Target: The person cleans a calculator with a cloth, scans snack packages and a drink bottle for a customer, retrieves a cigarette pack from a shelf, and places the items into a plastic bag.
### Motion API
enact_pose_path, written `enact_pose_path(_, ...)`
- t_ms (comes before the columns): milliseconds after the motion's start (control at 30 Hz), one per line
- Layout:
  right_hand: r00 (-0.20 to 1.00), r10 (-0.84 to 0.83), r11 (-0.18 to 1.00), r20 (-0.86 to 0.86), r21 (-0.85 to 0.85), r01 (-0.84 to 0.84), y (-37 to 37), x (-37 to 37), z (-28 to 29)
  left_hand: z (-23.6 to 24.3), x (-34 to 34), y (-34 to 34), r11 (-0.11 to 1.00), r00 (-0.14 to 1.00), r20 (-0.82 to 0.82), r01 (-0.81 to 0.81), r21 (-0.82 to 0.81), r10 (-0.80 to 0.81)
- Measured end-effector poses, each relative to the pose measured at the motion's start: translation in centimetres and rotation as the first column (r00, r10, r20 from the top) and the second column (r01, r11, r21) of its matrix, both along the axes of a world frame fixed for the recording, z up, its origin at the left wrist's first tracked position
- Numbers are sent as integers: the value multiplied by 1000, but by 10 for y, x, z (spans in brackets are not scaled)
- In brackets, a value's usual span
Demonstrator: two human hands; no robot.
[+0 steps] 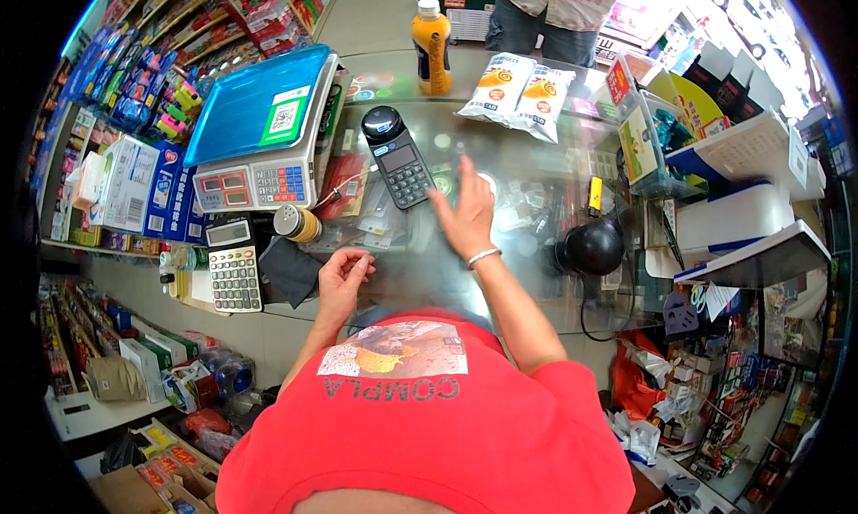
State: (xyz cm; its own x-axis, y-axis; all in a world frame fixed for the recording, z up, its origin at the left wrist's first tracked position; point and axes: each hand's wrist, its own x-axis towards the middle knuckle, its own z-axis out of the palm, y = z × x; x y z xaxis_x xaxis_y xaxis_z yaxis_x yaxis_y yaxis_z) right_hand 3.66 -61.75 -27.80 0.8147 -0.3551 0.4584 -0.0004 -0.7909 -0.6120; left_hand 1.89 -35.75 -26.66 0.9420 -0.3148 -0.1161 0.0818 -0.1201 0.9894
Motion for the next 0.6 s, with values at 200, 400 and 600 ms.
enact_pose_path(200,990,-124,146,-70,985,88,-85,45,4,0,-2,-10,998,998,-34,56,-4,-56)
enact_pose_path(400,1000,12,-252,-16,967,19,-116,90,2,2,-3,-11,997,997,-20,80,-4,-80)
enact_pose_path(600,999,-13,-176,-52,983,49,-102,89,-3,4,-4,1,999,999,-21,48,-12,-48)
